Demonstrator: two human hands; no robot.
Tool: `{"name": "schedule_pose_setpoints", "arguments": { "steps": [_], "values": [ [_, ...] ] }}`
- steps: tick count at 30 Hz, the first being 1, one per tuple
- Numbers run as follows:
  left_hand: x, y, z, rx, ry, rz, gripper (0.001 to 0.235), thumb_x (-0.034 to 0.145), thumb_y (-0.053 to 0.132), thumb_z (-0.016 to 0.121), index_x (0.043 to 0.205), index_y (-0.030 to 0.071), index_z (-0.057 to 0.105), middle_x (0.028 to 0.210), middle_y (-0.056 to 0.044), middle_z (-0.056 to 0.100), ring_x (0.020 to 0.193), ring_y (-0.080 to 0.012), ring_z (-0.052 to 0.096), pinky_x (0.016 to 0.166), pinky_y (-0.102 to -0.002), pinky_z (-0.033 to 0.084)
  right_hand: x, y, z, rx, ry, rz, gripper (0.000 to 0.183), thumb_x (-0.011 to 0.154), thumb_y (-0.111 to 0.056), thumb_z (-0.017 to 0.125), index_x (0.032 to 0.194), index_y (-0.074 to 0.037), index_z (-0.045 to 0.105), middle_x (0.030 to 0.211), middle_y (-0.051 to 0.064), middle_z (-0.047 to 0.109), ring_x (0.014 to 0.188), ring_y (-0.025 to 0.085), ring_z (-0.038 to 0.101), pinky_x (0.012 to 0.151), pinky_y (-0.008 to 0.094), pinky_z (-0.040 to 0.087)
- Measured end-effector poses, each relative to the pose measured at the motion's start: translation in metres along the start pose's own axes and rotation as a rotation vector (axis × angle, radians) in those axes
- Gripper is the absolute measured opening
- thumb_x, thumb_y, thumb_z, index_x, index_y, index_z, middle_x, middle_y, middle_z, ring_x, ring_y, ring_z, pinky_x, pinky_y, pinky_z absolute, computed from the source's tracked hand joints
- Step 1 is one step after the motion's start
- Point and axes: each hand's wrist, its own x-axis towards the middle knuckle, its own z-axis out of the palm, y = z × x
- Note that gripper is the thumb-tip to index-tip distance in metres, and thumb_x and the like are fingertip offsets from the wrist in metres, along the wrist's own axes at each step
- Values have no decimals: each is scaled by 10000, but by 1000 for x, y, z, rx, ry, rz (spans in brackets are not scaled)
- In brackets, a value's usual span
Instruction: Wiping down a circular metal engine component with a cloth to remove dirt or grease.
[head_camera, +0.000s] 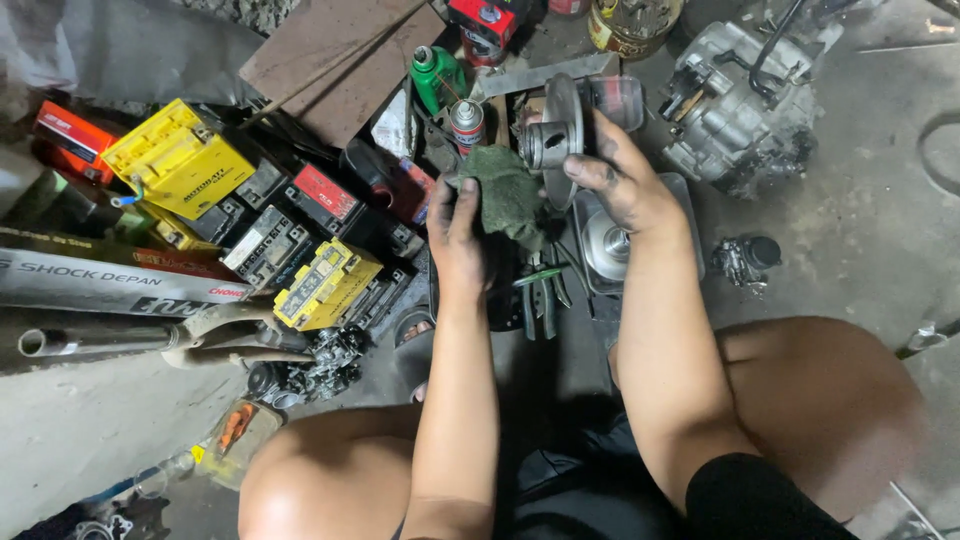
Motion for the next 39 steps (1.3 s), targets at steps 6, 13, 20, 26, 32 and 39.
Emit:
{"name": "schedule_pose_setpoints", "arguments": {
  "steps": [6,13,20,26,32,39],
  "values": [
    [-19,8,5,214,-76,264,122,982,196,670,949,83,638,898,-59,653,934,-126,593,863,-335,494,-5,6,14,66,40,18,669,934,-211,742,1514,-19,468,1396,176,596,1313,233,518,1165,481,424],
    [-20,54,32,328,-377,545,136,1032,49,566,1093,-11,671,1323,-258,651,1268,-464,600,1112,-579,436,-5,33,6,135,46,-2,738,949,-159,760,1568,-33,378,1542,183,480,1370,242,470,1125,463,468],
    [-10,54,24,580,-211,836,76,966,122,675,990,81,735,1190,-129,735,1115,-337,702,1117,-521,462,-5,38,26,153,-98,24,867,818,-156,840,1566,-45,416,1579,157,474,1414,263,470,1075,448,503],
    [-10,61,16,675,14,562,25,914,168,753,910,145,743,1048,-18,648,984,-259,576,947,-421,465,-6,41,43,143,-161,0,905,714,-86,896,1518,-35,484,1528,137,539,1426,212,438,1210,426,354],
    [6,52,6,649,184,275,79,866,182,798,832,116,770,915,-48,628,869,-230,620,839,-376,494,-3,51,50,128,-178,-62,995,594,-13,972,1478,-19,516,1494,150,568,1418,208,440,1245,444,282],
    [-2,75,8,533,-49,699,99,960,172,707,968,127,795,938,-62,717,882,-294,690,870,-419,537,5,23,73,232,21,108,628,900,-294,797,1412,-42,536,1275,118,648,1172,211,615,1050,410,537]
  ]
}}
